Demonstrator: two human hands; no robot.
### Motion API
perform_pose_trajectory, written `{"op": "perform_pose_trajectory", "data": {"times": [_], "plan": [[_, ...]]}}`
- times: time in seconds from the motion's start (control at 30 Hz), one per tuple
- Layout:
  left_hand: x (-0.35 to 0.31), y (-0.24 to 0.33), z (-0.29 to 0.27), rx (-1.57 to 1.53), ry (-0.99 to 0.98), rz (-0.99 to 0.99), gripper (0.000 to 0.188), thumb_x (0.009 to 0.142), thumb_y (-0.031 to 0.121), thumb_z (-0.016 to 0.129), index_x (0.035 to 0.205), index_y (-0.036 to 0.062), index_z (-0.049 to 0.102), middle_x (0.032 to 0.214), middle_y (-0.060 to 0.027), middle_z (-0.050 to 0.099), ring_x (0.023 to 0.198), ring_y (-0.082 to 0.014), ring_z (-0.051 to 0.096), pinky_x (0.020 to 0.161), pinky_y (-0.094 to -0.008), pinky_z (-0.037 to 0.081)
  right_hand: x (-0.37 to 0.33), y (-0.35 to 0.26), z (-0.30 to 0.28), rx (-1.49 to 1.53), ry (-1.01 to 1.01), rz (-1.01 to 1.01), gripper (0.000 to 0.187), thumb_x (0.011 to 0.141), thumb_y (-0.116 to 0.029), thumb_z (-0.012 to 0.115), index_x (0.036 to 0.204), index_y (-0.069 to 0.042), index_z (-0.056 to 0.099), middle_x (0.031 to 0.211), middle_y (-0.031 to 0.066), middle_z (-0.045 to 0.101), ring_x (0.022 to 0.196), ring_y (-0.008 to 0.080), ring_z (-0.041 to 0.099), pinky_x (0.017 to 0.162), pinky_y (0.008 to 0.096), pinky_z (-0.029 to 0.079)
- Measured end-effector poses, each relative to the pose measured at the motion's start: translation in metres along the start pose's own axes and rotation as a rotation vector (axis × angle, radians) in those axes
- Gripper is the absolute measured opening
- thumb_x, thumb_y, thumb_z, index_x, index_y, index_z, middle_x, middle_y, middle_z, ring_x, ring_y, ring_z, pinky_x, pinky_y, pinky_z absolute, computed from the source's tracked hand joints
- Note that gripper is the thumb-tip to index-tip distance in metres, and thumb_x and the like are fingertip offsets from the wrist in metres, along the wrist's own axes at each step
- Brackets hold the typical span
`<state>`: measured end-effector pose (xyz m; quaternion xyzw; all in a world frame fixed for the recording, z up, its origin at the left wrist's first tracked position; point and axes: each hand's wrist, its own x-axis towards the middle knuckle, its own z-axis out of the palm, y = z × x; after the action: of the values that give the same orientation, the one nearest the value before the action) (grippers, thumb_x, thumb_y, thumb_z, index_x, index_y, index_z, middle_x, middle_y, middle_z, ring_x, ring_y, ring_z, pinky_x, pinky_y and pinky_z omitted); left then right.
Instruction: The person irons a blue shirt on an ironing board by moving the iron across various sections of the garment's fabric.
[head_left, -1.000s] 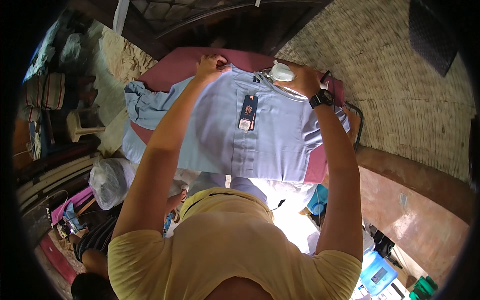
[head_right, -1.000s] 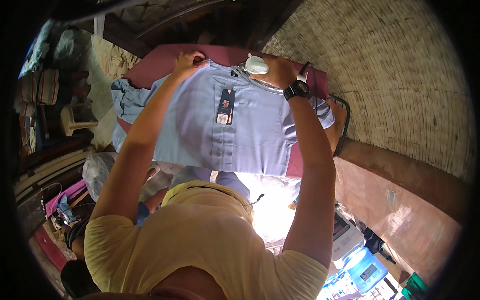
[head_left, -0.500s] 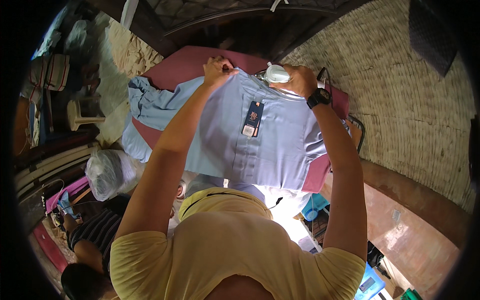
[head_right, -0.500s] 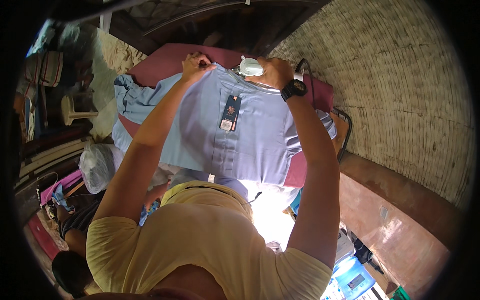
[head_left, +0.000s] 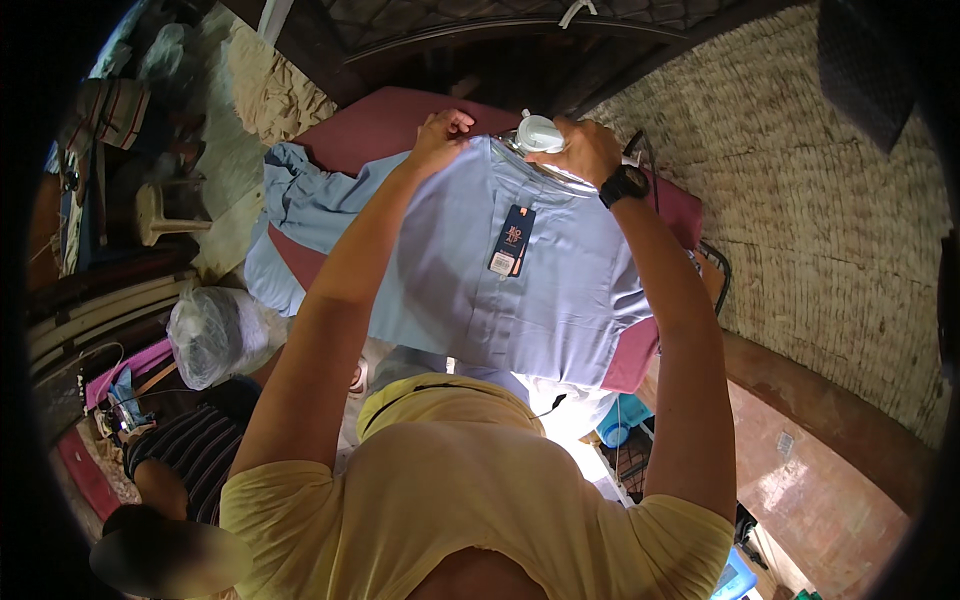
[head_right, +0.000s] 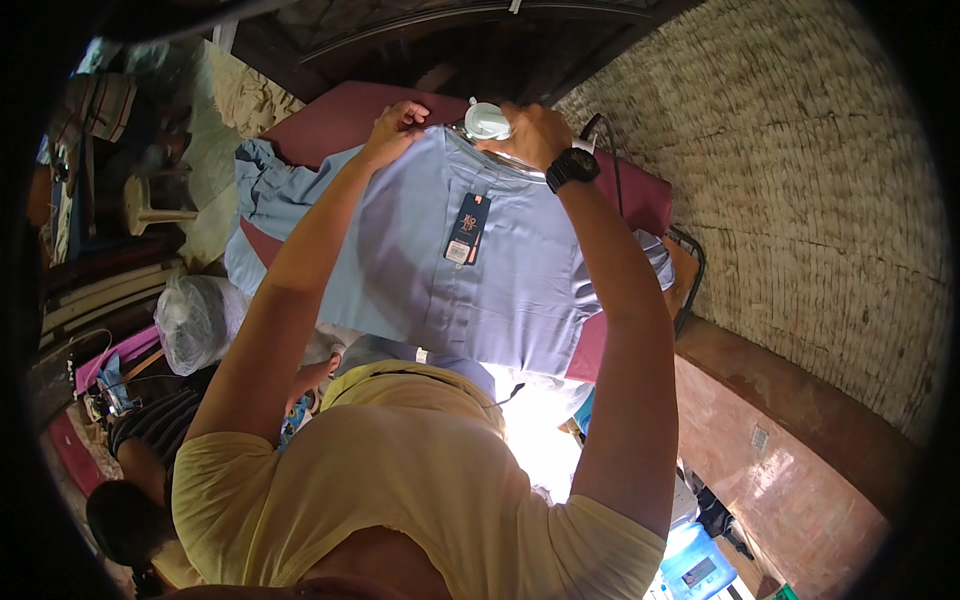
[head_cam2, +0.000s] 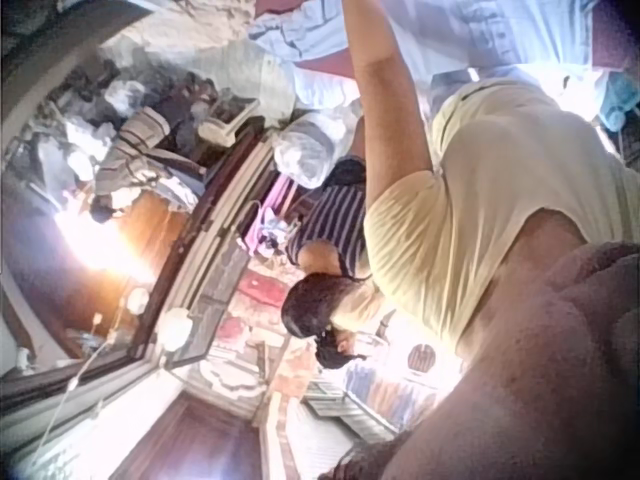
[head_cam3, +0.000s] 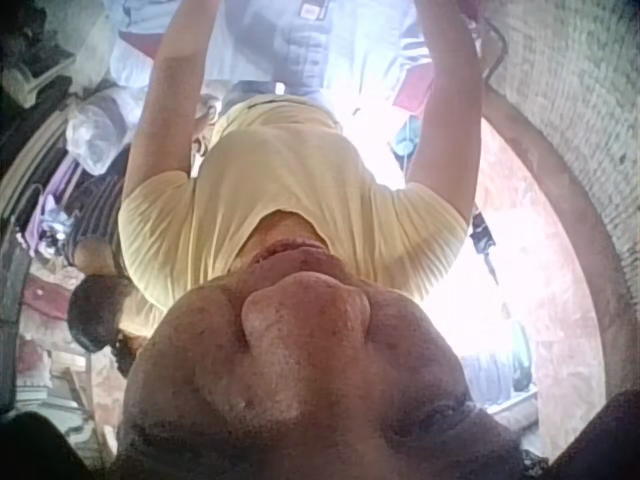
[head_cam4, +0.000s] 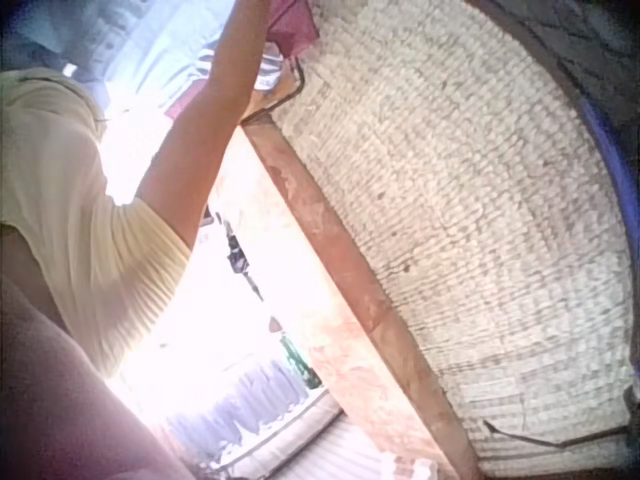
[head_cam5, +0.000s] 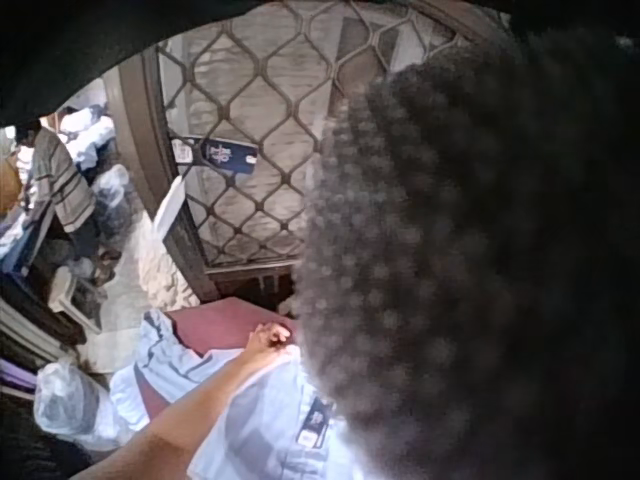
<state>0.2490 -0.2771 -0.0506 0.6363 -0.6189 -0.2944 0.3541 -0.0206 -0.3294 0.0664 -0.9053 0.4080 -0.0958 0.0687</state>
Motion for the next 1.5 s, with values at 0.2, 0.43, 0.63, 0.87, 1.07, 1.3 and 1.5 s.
{"op": "perform_pose_trajectory", "data": {"times": [0.2,0.43,0.63,0.87,1.07,1.3,1.5], "plan": [[0.002,-0.007,0.004,-0.024,0.023,-0.009,0.032,0.075,0.001,0.067,0.105,0.0124,0.068,0.099,-0.0013,0.067,0.095,-0.0179,0.058,0.090,-0.0318,0.049,0.008,-0.007,-0.007,0.017,-0.022,-0.016,0.066,0.067,-0.069,0.073,0.098,-0.011,0.070,0.075,0.0158,0.070,0.070,0.0335,0.070,0.063,0.0439,0.057],[0.007,-0.021,0.016,-0.077,0.070,-0.013,0.021,0.079,0.015,0.065,0.101,0.0183,0.067,0.096,0.0034,0.067,0.094,-0.0231,0.057,0.087,-0.0399,0.042,0.013,-0.004,0.002,0.044,-0.072,0.006,0.066,0.065,-0.067,0.076,0.101,-0.011,0.070,0.078,0.0161,0.071,0.074,0.0344,0.070,0.066,0.0443,0.057],[0.007,-0.007,0.012,0.112,0.069,-0.002,0.019,0.085,0.024,0.064,0.103,0.0200,0.067,0.102,-0.0009,0.065,0.098,-0.0288,0.055,0.090,-0.0472,0.041,-0.002,0.016,-0.021,0.125,0.022,0.202,0.070,0.064,-0.065,0.078,0.106,-0.010,0.071,0.079,0.0133,0.072,0.070,0.0296,0.070,0.063,0.0402,0.056],[-0.040,0.055,0.016,0.245,0.241,0.301,0.044,0.082,0.022,0.070,0.121,0.0106,0.052,0.113,-0.0131,0.056,0.101,-0.0356,0.053,0.085,-0.0487,0.042,-0.079,0.013,-0.053,0.039,0.020,0.381,0.061,0.067,-0.065,0.075,0.094,-0.010,0.071,0.079,0.0155,0.070,0.076,0.0345,0.070,0.069,0.0465,0.055],[-0.122,0.110,0.064,0.297,-0.068,0.135,0.053,0.072,0.028,0.081,0.108,0.0044,0.049,0.111,-0.0148,0.052,0.103,-0.0333,0.054,0.082,-0.0446,0.045,-0.098,-0.011,-0.022,0.046,0.011,0.576,0.065,0.069,-0.065,0.074,0.096,-0.006,0.068,0.080,0.0207,0.069,0.076,0.0391,0.069,0.065,0.0490,0.055],[-0.135,0.119,0.082,0.319,-0.101,-0.104,0.072,0.067,0.029,0.087,0.116,0.0005,0.043,0.117,-0.0176,0.048,0.107,-0.0350,0.054,0.086,-0.0426,0.047,-0.084,-0.007,-0.012,-0.021,0.040,0.668,0.068,0.071,-0.067,0.070,0.092,-0.003,0.065,0.080,0.0201,0.070,0.078,0.0400,0.069,0.066,0.0509,0.055],[-0.121,0.107,0.081,0.092,-0.175,-0.266,0.068,0.072,0.030,0.083,0.117,-0.0009,0.043,0.110,-0.0239,0.060,0.101,-0.0427,0.062,0.084,-0.0454,0.050,-0.078,-0.008,-0.009,0.031,0.160,0.729,0.067,0.071,-0.065,0.073,0.092,-0.002,0.065,0.084,0.0215,0.070,0.082,0.0406,0.069,0.070,0.0505,0.056]]}}
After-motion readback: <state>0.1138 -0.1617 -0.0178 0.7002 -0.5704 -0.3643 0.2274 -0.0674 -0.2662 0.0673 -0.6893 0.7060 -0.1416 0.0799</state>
